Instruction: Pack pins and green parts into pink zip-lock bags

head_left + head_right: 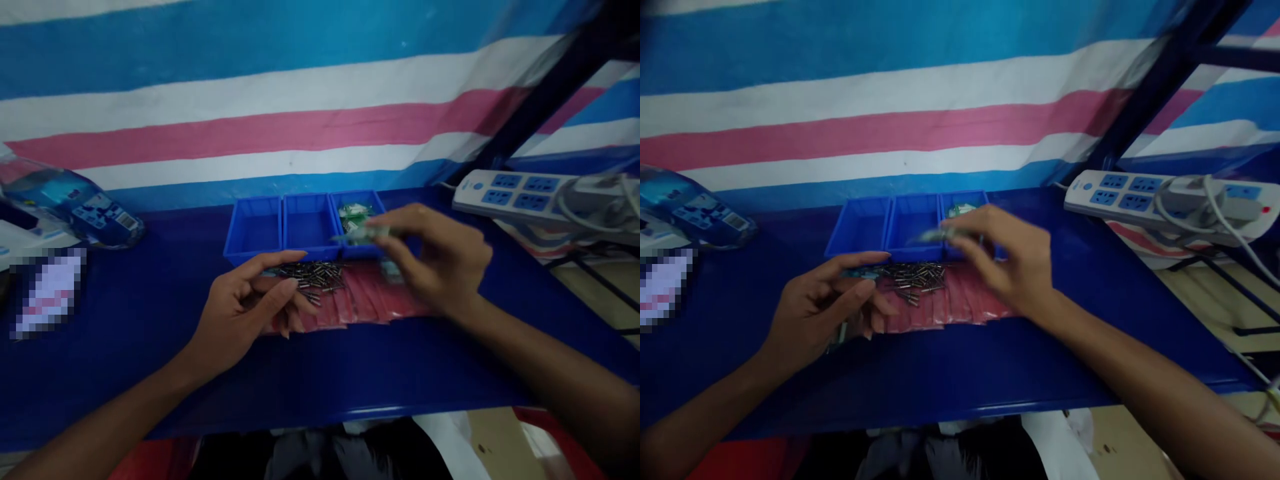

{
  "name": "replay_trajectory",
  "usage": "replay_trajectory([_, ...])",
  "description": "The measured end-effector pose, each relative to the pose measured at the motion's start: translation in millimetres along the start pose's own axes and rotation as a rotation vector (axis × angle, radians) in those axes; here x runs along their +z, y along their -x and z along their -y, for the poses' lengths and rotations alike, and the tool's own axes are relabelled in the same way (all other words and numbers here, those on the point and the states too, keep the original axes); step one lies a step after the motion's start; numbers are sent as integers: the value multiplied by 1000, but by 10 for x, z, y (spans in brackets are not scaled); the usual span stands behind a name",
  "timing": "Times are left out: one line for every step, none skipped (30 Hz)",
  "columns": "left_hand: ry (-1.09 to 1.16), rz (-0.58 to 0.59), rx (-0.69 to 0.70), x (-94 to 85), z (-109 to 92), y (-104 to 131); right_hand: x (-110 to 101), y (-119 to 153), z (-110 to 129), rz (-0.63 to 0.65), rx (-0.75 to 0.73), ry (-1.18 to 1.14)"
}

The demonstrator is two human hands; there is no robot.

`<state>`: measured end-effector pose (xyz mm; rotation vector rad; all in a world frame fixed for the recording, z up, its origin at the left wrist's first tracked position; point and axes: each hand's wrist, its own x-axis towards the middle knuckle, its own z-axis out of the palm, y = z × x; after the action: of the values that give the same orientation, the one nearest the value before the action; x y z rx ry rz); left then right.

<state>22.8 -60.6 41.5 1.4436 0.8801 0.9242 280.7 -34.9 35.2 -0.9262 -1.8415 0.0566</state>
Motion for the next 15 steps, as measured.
replay_trajectory([-9,-13,-2,-6,-1,-6,-29,-55,-142,-90,105,23])
replay_trajectory([-21,-16,-8,-10,0,-10,-56,-106,-295,-130,199,14])
replay_trajectory([-34,-13,-16,-13,4,-14,-81,-150,-448,-112,261,6])
replay_trajectory([-48,-7,-25,-15,10,-17,-99,-185,-593,-75,300,24])
replay_trajectory([-59,-1,-29,-16,20,-18,-109,-210,-722,-19,327,59])
replay_trajectory([-71,6,-30,-16,31,-19,-111,-225,-829,46,342,104])
replay_trajectory([-84,10,-29,-18,44,-20,-105,-231,-910,108,330,159])
replay_trajectory([-97,10,-26,-20,57,-21,-92,-231,-963,161,297,220])
replay_trajectory([-109,7,-23,-23,68,-22,-76,-227,-990,194,248,289])
replay_trajectory([-118,3,-22,-27,78,-23,-59,-221,-992,204,194,361])
replay_trajectory([-122,0,-21,-31,85,-24,-43,-215,-973,192,142,428])
replay_trajectory([-123,-1,-21,-35,91,-26,-32,-208,-938,176,100,485])
replay_trajectory([-124,-1,-21,-38,95,-28,-24,-201,-891,167,67,527])
replay_trajectory([-126,2,-22,-41,97,-30,-20,-191,-837,185,42,553])
replay_trajectory([-130,4,-22,-42,99,-32,-16,-177,-781,233,20,571])
